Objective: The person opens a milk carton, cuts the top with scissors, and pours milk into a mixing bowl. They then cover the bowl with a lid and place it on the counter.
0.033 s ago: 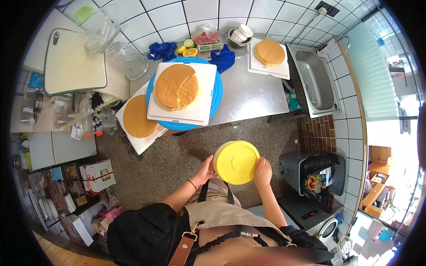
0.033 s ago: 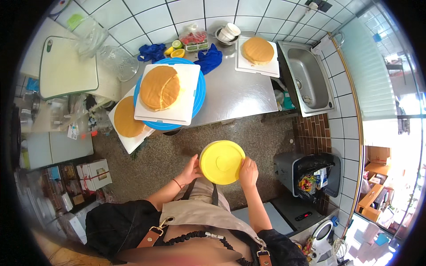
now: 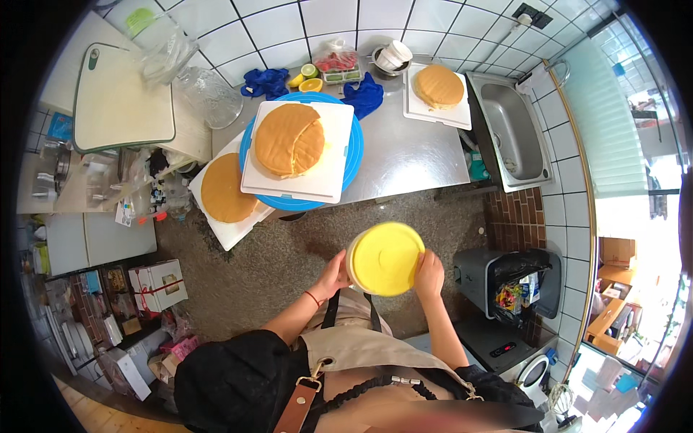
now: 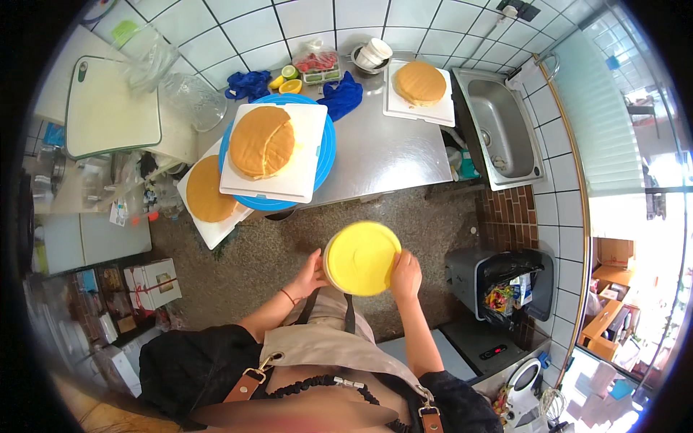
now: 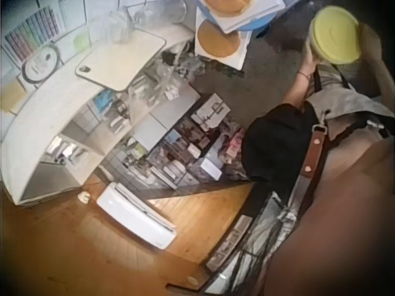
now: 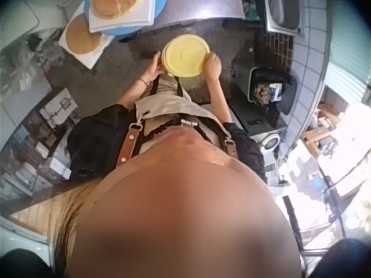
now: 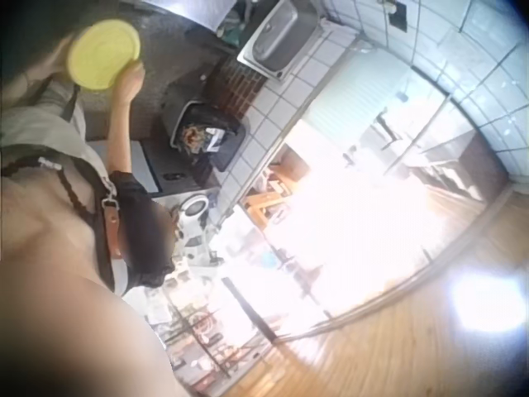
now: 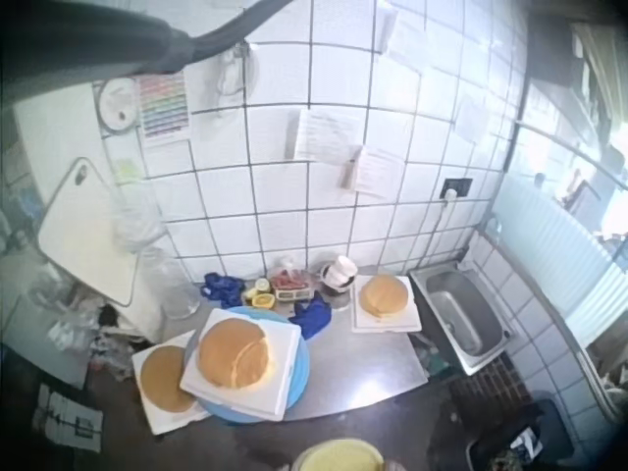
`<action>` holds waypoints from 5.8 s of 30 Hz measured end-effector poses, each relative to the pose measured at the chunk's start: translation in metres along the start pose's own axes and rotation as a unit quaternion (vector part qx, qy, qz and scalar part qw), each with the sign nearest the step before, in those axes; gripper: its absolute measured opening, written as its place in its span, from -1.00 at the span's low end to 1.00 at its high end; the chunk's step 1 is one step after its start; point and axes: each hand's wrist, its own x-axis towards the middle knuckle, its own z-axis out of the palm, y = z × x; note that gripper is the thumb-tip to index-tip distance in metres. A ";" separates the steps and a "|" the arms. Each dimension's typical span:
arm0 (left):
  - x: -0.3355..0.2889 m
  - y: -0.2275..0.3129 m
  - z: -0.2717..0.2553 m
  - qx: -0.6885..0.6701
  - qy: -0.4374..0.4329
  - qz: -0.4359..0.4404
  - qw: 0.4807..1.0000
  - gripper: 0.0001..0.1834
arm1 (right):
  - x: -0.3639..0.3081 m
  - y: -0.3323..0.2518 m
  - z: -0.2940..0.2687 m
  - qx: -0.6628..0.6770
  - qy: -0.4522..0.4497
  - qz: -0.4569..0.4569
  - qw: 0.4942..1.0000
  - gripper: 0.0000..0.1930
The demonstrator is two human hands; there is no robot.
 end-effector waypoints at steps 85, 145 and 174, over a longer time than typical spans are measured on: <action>-0.202 -0.279 0.241 0.655 -0.460 -0.191 0.569 -0.78 | -0.531 -0.106 -0.209 0.446 0.734 0.354 0.369 -0.73; -0.170 -0.267 0.250 0.651 -0.395 -0.200 0.616 -0.81 | -0.473 -0.092 -0.242 -0.056 0.515 0.596 0.613 -0.55; -0.067 0.039 -0.010 0.130 0.178 0.128 0.967 -0.87 | 0.207 -0.071 0.069 0.065 -0.174 0.249 0.951 -0.44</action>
